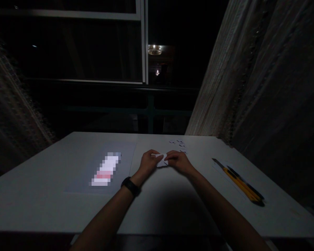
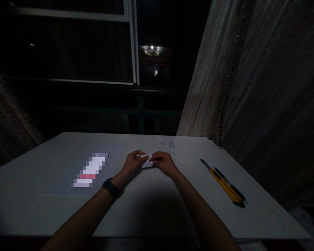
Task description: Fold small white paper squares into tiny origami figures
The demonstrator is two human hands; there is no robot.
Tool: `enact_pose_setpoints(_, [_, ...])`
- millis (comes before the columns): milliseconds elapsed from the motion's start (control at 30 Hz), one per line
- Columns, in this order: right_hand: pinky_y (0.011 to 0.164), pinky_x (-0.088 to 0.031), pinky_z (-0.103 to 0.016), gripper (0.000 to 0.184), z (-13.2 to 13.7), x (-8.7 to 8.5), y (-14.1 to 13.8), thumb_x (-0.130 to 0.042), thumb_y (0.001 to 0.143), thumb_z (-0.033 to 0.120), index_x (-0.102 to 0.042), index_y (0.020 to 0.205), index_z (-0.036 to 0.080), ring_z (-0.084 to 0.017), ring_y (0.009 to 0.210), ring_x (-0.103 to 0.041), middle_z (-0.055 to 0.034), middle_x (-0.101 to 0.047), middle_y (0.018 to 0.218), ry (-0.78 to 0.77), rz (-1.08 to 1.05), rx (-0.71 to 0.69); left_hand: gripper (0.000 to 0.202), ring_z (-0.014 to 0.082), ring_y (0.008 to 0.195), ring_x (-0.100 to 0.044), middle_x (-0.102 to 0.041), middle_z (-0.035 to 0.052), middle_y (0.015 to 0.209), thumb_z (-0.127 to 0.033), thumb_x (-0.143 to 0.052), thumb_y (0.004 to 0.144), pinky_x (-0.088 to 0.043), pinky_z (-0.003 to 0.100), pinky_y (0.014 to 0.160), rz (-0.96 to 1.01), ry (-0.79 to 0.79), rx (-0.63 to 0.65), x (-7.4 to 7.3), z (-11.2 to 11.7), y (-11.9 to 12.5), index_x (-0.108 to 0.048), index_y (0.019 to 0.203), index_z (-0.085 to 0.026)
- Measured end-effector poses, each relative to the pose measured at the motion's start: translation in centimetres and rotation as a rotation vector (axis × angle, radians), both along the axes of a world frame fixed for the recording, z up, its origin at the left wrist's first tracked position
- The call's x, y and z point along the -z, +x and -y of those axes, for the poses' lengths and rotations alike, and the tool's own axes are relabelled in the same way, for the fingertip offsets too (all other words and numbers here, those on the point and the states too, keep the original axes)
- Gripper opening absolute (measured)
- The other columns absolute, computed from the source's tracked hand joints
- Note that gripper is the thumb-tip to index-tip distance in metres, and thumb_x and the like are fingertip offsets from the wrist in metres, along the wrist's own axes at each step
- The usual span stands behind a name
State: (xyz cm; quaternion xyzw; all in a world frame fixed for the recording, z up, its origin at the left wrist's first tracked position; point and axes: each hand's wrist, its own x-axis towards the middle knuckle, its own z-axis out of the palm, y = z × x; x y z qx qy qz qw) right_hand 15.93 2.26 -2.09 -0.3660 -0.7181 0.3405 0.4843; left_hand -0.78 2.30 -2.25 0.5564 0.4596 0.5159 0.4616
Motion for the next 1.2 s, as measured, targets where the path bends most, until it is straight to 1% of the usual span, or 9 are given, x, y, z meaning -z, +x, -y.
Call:
enact_pose_setpoints(100, [0.072, -0.046, -0.031, 0.011, -0.2, 0.1, 0.0, -0.066, 0.059, 0.017, -0.072, 0.067, 0.022, -0.017, 0.075, -0.060, -0.0024, -0.064, 0.078, -0.005, -0.004, -0.004, 0.036, 0.0104, 0.045, -0.052, -0.059, 0.0004, 0.054, -0.033, -0.073, 0.054, -0.035, 0.020, 0.044, 0.088, -0.065, 0.092, 0.0, 0.2, 0.0, -0.060, 0.079, -0.011])
enact_pose_setpoints(200, [0.071, -0.046, -0.031, 0.010, -0.3, 0.3, 0.0, -0.067, 0.060, 0.019, -0.072, 0.069, 0.021, -0.017, 0.074, -0.060, -0.0031, -0.065, 0.079, -0.022, -0.014, -0.035, 0.034, 0.0101, 0.047, -0.052, -0.061, 0.0027, 0.056, -0.030, -0.075, 0.053, -0.037, 0.020, 0.045, 0.114, -0.095, 0.107, -0.2, 0.3, -0.1, -0.063, 0.077, -0.009])
enact_pose_setpoints(333, [0.070, -0.046, -0.031, 0.014, -0.4, 0.3, 0.0, -0.072, 0.056, 0.024, -0.071, 0.069, 0.019, -0.018, 0.073, -0.061, -0.0040, -0.066, 0.078, -0.068, -0.039, -0.062, 0.034, 0.0135, 0.056, -0.057, -0.066, 0.0085, 0.067, -0.027, -0.075, 0.053, -0.042, 0.024, 0.052, 0.180, -0.125, 0.117, -0.3, 0.2, -0.2, -0.067, 0.079, -0.007])
enact_pose_setpoints(433, [0.068, -0.046, -0.030, 0.014, -0.3, 0.1, -0.1, -0.072, 0.057, 0.027, -0.070, 0.067, 0.018, -0.017, 0.069, -0.061, -0.0040, -0.067, 0.073, -0.122, -0.054, -0.037, 0.037, 0.0162, 0.062, -0.060, -0.068, 0.0110, 0.073, -0.027, -0.075, 0.054, -0.045, 0.026, 0.058, 0.208, -0.121, 0.141, -0.2, 0.2, -0.2, -0.068, 0.085, -0.007])
enact_pose_setpoints(533, [0.064, -0.045, -0.029, 0.014, -0.3, 0.0, -0.3, -0.069, 0.060, 0.030, -0.069, 0.066, 0.017, -0.016, 0.063, -0.059, -0.0025, -0.067, 0.066, -0.159, -0.067, 0.041, 0.039, 0.0175, 0.065, -0.061, -0.069, 0.0120, 0.077, -0.029, -0.074, 0.056, -0.046, 0.027, 0.060, 0.240, -0.121, 0.172, -0.2, 0.4, -0.2, -0.067, 0.088, -0.007])
enact_pose_setpoints(633, [0.059, -0.043, -0.027, 0.014, -0.2, 0.2, -0.7, -0.067, 0.062, 0.030, -0.068, 0.064, 0.017, -0.014, 0.058, -0.056, -0.0003, -0.064, 0.059, -0.179, -0.105, 0.109, 0.035, 0.0156, 0.061, -0.060, -0.068, 0.0106, 0.073, -0.027, -0.074, 0.057, -0.045, 0.025, 0.056, 0.240, -0.139, 0.155, -0.4, 0.6, -0.1, -0.068, 0.085, -0.007])
enact_pose_setpoints(867, [0.055, -0.041, -0.025, 0.019, -0.2, 0.7, -1.2, -0.064, 0.064, 0.035, -0.064, 0.060, 0.016, -0.013, 0.055, -0.054, 0.0007, -0.062, 0.056, -0.171, -0.145, 0.163, 0.033, 0.0138, 0.056, -0.058, -0.067, 0.0080, 0.067, -0.024, -0.076, 0.054, -0.043, 0.024, 0.052, 0.212, -0.157, 0.121, -1.4, 1.3, 0.2, -0.067, 0.081, -0.007])
enact_pose_setpoints(1100, [0.057, -0.042, -0.027, 0.019, -0.2, 0.6, -1.3, -0.066, 0.061, 0.035, -0.064, 0.061, 0.016, -0.014, 0.056, -0.056, -0.0006, -0.063, 0.057, -0.185, -0.153, 0.180, 0.042, 0.0081, 0.043, -0.047, -0.057, -0.0004, 0.049, -0.024, -0.075, 0.056, -0.036, 0.021, 0.044, 0.137, -0.098, 0.094, -1.9, 1.6, 0.0, -0.066, 0.093, -0.007])
enact_pose_setpoints(1200, [0.059, -0.044, -0.029, 0.020, -0.1, 0.6, -1.4, -0.068, 0.060, 0.036, -0.064, 0.061, 0.016, -0.015, 0.057, -0.057, -0.0005, -0.063, 0.058, -0.169, -0.172, 0.203, 0.042, 0.0085, 0.044, -0.047, -0.058, 0.0006, 0.051, -0.026, -0.074, 0.057, -0.036, 0.021, 0.045, 0.106, -0.065, 0.092, -1.8, 1.5, 0.0, -0.067, 0.095, -0.008])
